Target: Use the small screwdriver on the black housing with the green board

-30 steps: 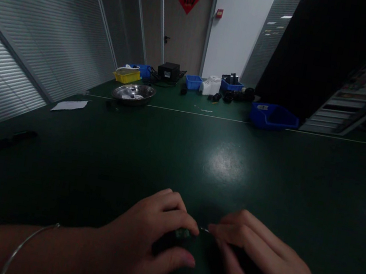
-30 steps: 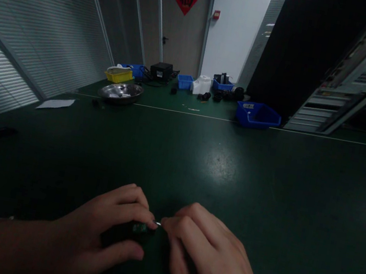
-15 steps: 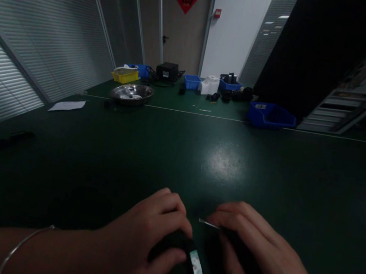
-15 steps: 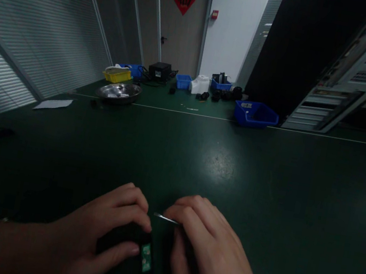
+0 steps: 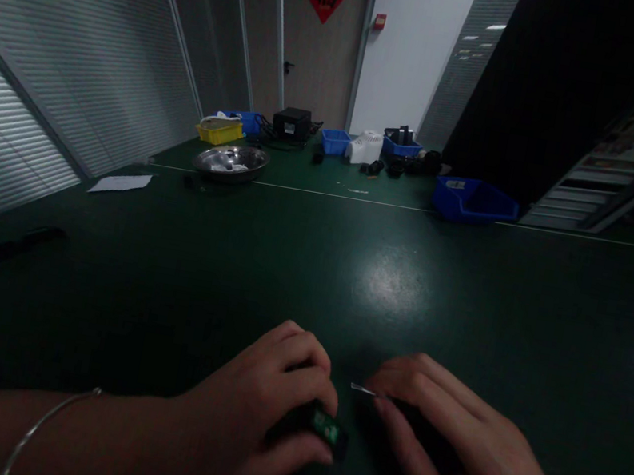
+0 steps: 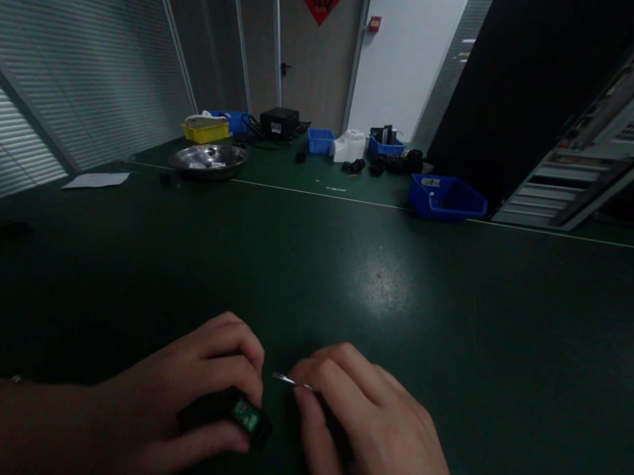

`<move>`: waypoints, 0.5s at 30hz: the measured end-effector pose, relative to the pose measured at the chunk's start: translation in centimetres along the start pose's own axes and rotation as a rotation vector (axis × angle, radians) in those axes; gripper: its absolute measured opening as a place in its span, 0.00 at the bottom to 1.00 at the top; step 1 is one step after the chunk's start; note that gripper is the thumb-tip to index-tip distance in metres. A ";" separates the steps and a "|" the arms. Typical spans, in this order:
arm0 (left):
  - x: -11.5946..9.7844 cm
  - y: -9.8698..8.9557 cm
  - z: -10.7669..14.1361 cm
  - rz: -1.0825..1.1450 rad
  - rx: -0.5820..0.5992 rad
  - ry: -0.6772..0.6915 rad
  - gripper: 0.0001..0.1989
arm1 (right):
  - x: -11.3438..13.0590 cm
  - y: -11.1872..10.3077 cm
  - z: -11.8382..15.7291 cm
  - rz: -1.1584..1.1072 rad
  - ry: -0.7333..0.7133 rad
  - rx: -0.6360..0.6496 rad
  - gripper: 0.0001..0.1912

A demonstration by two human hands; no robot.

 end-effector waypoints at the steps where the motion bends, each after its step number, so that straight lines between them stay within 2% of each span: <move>1: 0.1 0.0 -0.1 0.010 -0.001 -0.018 0.06 | 0.0 0.0 0.0 0.000 -0.008 0.002 0.11; 5: 0.1 -0.1 -0.1 0.022 0.011 -0.065 0.08 | 0.1 0.2 0.1 0.036 -0.005 0.030 0.11; 8: 0.0 -0.1 0.1 0.032 0.014 -0.047 0.11 | 0.2 0.2 0.4 0.098 -0.049 0.030 0.10; 15: 0.3 -0.1 -0.1 0.039 -0.013 -0.048 0.06 | 0.7 0.3 0.6 0.167 -0.124 0.007 0.12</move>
Point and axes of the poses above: each hand's wrist, its own z-axis away from the middle knuckle, its own y-axis out of the palm, x = y × z, the point moved 3 cm from there along -z, towards the middle knuckle, and after that the axes turned 13 degrees about -y, right-handed, at the moved point
